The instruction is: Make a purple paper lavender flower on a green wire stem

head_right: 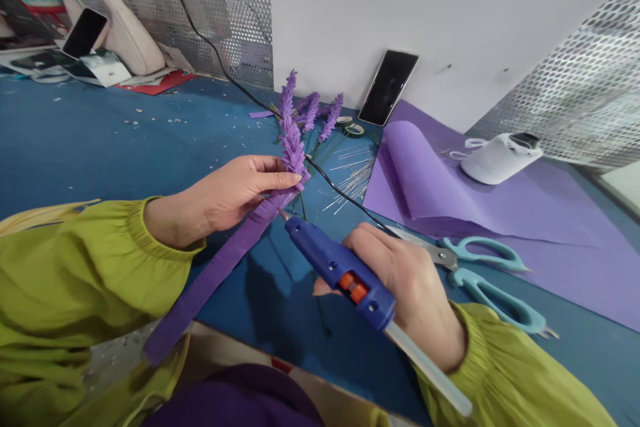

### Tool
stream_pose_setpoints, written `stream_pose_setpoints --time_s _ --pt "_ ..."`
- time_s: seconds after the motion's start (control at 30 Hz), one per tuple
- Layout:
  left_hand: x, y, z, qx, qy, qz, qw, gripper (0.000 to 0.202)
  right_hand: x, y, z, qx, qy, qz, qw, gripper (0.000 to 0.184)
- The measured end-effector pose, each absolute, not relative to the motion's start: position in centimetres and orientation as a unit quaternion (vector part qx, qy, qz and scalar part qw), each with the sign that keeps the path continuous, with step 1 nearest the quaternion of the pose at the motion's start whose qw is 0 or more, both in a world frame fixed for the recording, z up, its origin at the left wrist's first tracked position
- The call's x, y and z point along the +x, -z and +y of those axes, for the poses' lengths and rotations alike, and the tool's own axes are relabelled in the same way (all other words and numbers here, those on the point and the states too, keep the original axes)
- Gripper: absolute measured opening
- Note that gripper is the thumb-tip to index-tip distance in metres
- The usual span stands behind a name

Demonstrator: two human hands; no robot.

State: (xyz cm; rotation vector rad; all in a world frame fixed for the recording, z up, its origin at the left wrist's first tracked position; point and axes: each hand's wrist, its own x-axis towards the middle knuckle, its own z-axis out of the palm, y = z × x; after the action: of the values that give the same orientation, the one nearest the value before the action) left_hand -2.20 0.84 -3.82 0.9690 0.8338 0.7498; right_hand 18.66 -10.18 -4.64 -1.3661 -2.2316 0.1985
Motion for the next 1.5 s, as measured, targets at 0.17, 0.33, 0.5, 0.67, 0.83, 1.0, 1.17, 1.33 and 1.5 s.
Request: stream_pose_setpoints --time_s 0.17,0.33,0.5,0.67,0.83,1.0,1.17,1.33,1.5 --pt "-2.2 3.9 0.9 0.446 -0.342 0.368 0.74 0.018 18.7 4.6 -10.0 -0.497 -0.063 -0.826 0.259 0.026" --pt "-2.3 3.8 0.9 0.448 -0.336 0.385 0.734 0.016 18.9 5.0 -10.0 -0.467 -0.081 -0.85 0.229 0.02" --pt "-2.2 3.8 1.0 0.44 -0.343 0.381 0.737 0.015 19.7 4.6 -10.0 -0.464 -0.055 -0.84 0.277 0.023" --pt "-2.2 4.1 1.2 0.439 -0.333 0.385 0.741 0.019 20.8 4.8 -8.8 -0.54 0.018 -0.777 0.323 0.026" --pt "-2.3 4.2 1.2 0.443 -0.333 0.37 0.746 0.022 21.0 6.0 -7.3 -0.575 0.024 -0.807 0.133 0.015" --pt "-2.2 4.4 0.9 0.451 -0.319 0.351 0.756 0.023 20.4 6.4 -6.9 -0.557 -0.011 -0.826 0.079 0.034" --pt "-1.8 4.1 0.4 0.437 -0.335 0.347 0.759 0.017 20.7 5.9 -7.4 -0.517 -0.009 -0.854 0.051 0.054" --pt "-1.0 4.2 -0.3 0.449 -0.347 0.322 0.758 0.011 21.0 5.7 -8.1 -0.506 0.016 -0.859 0.08 0.055" --pt "-0.2 4.4 -1.4 0.484 -0.34 0.31 0.744 0.017 19.2 4.4 -8.7 -0.557 -0.101 -0.759 0.322 0.021"
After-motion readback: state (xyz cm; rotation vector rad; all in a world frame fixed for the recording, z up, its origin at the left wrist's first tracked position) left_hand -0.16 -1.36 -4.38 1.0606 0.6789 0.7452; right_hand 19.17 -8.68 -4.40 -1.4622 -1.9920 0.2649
